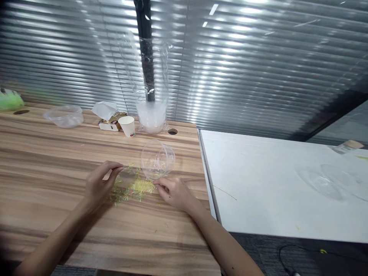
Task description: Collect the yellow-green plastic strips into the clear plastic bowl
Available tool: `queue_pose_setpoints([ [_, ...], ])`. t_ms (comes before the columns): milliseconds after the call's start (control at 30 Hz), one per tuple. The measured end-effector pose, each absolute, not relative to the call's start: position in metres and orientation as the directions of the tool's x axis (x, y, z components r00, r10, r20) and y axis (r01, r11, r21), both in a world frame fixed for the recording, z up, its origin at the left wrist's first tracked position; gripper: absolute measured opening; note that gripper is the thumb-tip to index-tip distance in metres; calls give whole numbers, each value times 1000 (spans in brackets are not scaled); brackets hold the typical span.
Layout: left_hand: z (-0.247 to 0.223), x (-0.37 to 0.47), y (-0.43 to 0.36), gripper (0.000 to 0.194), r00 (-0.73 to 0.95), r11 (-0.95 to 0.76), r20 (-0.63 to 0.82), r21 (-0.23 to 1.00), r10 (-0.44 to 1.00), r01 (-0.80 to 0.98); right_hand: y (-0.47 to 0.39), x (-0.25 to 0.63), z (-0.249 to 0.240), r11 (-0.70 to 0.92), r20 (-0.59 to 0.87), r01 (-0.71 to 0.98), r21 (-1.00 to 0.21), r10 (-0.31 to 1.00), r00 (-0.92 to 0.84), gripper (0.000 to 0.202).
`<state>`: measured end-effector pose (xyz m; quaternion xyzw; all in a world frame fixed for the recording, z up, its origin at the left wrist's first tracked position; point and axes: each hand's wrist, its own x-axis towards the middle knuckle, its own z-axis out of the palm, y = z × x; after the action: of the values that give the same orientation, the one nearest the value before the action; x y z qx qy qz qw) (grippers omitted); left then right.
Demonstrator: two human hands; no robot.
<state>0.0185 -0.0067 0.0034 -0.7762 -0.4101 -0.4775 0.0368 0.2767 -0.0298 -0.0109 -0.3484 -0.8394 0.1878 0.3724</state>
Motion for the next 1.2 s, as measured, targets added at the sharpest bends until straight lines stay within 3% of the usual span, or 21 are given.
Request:
queue_pose_setpoints([
  [633, 1, 18, -7, 7, 258, -675, 740, 339, 622, 656, -29, 278, -10, 689, 487, 460, -560, 723, -490, 22],
  [900, -2, 14, -5, 13, 233, -620, 674, 415, 701, 666, -30, 279, -7, 680, 465, 464, -568, 730, -500, 22],
  [1200, 0, 17, -5, 13, 294, -657, 654, 418, 697, 627, -31, 279, -7, 672, 459, 477, -567, 738, -494, 21],
])
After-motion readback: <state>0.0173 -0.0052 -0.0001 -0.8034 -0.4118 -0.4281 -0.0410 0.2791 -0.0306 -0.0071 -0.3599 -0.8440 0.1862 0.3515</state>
